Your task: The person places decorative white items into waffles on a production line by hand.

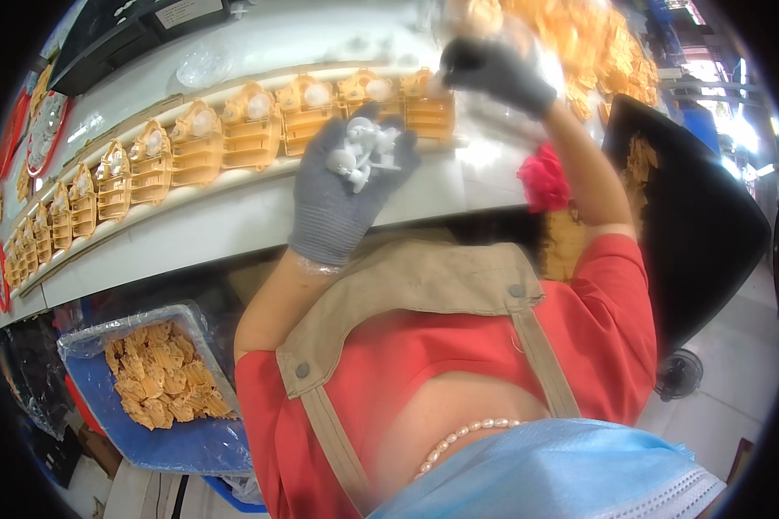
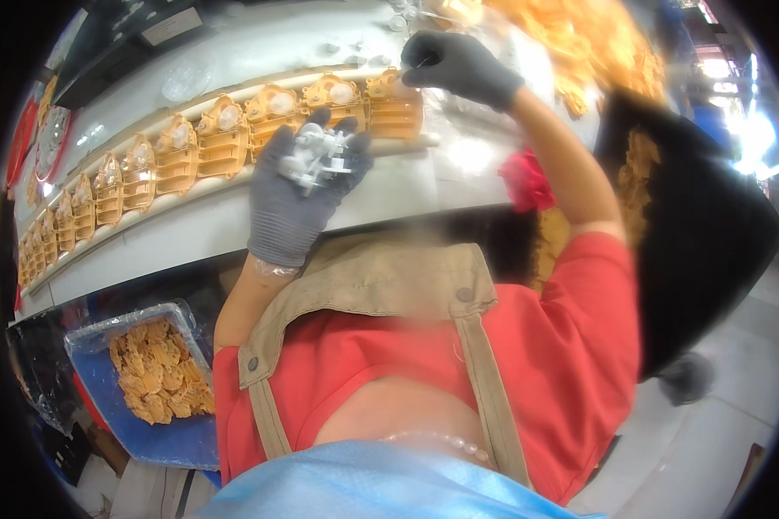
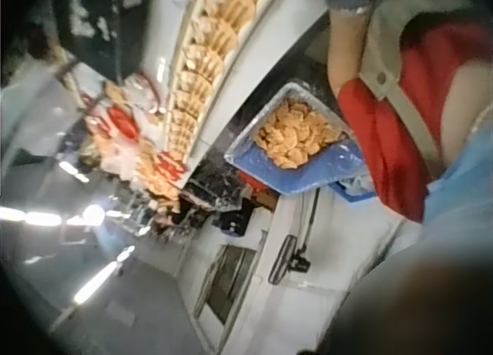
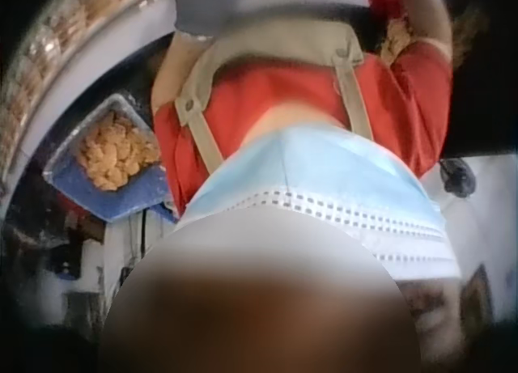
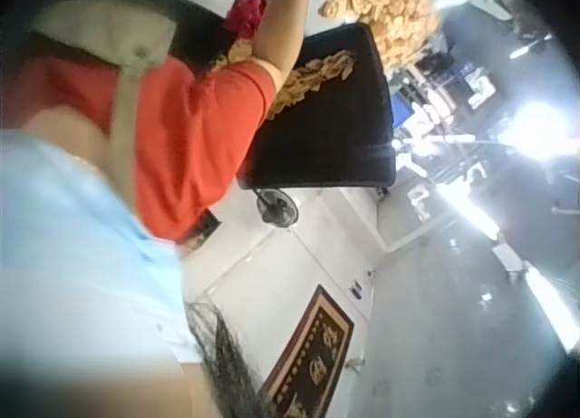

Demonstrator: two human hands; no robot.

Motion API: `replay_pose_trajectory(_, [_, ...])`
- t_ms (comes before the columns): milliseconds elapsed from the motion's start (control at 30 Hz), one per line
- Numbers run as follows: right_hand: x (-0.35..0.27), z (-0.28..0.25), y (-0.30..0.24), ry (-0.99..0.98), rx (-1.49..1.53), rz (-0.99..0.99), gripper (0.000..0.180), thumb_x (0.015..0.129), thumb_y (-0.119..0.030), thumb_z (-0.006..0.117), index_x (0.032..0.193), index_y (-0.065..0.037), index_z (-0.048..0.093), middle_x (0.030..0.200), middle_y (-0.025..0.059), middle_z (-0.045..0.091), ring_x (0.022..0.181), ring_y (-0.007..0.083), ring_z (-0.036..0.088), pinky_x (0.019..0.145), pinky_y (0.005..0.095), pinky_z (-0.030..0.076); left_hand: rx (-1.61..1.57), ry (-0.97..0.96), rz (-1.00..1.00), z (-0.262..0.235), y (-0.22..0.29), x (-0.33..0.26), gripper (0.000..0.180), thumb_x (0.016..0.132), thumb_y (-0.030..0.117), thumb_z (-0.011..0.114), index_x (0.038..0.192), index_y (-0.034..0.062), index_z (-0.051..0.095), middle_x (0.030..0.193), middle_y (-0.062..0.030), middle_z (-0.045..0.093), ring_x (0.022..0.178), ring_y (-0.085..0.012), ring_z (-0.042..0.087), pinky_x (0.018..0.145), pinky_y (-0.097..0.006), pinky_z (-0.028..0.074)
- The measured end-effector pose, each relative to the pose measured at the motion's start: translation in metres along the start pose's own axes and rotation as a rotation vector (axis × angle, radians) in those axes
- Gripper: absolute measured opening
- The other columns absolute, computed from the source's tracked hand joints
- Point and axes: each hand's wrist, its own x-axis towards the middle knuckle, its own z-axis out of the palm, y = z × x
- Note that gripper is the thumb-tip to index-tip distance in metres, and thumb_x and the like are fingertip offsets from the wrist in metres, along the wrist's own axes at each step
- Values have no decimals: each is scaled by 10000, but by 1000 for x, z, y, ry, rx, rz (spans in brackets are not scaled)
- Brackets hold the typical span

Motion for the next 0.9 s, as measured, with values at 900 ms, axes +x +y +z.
replay_pose_trajectory(900, [58, 35, -46, -189, -279, 103, 141, 723, -174, 658, 722, -44, 603, 695, 85, 593, 665, 182, 538, 666, 309, 447, -45, -38, 48, -21, 58, -22, 443, 845, 269, 620, 1171, -6, 500, 1131, -224, 510, 1068, -377, 512, 960, -501, 424])
